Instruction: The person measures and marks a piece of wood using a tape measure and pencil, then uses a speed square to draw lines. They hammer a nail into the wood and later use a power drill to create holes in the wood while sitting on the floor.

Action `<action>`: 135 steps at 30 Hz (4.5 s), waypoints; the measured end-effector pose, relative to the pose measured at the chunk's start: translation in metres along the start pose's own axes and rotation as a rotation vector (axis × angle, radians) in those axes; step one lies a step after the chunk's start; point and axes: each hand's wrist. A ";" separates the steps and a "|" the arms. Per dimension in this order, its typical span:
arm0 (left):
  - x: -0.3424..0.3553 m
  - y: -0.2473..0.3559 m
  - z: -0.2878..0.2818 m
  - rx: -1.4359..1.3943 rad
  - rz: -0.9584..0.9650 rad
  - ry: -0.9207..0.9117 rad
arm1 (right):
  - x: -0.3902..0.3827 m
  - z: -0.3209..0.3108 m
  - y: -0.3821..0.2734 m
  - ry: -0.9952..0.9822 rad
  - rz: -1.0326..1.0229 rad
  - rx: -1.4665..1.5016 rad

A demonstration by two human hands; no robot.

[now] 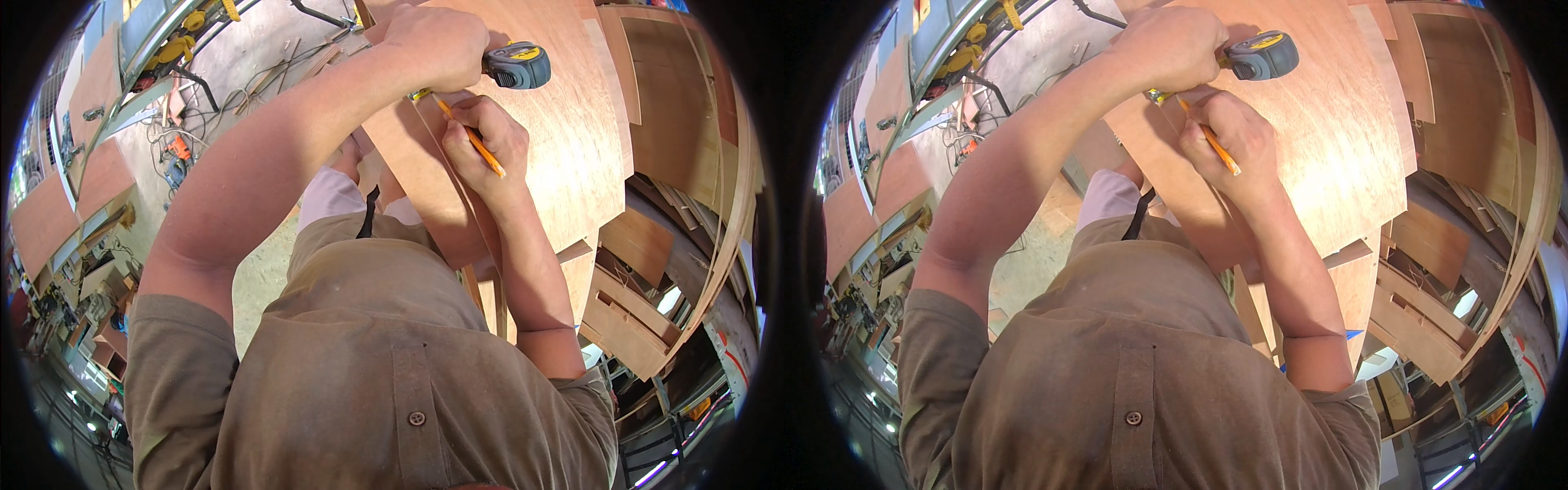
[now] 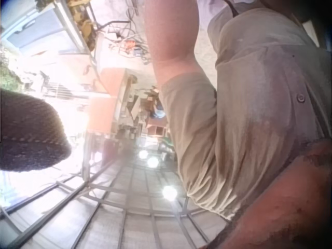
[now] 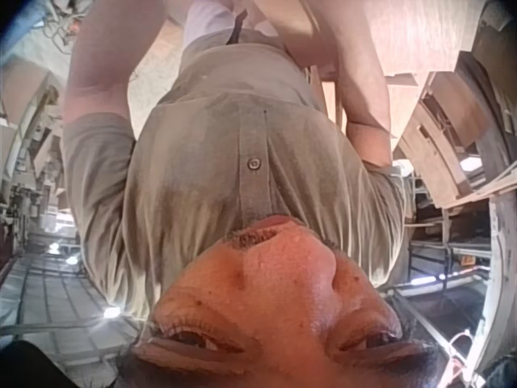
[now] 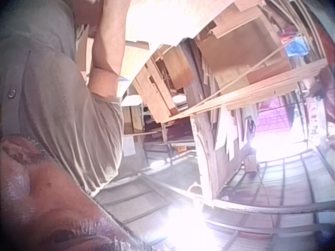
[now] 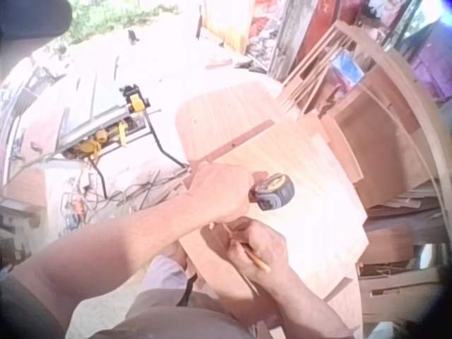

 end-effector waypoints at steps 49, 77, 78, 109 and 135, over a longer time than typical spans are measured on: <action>-0.055 0.162 0.104 -0.081 -0.031 -0.122 | -0.147 -0.131 0.006 0.158 0.427 -0.207; -0.054 0.163 0.109 -0.044 -0.044 -0.020 | -0.135 -0.133 0.017 0.120 0.409 -0.244; -0.054 0.163 0.110 -0.044 -0.044 -0.014 | -0.134 -0.135 0.017 0.114 0.390 -0.245; -0.055 0.164 0.105 -0.080 -0.058 -0.029 | -0.141 -0.136 0.018 0.093 0.381 -0.276; -0.054 0.164 0.107 -0.124 -0.090 -0.043 | -0.129 -0.152 0.017 0.151 0.477 -0.303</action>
Point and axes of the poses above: each hand's wrist, its own x-axis towards the middle knuckle, its own z-axis out of the palm, y = z × x, and after that the axes turned 10 degrees about z, right-handed
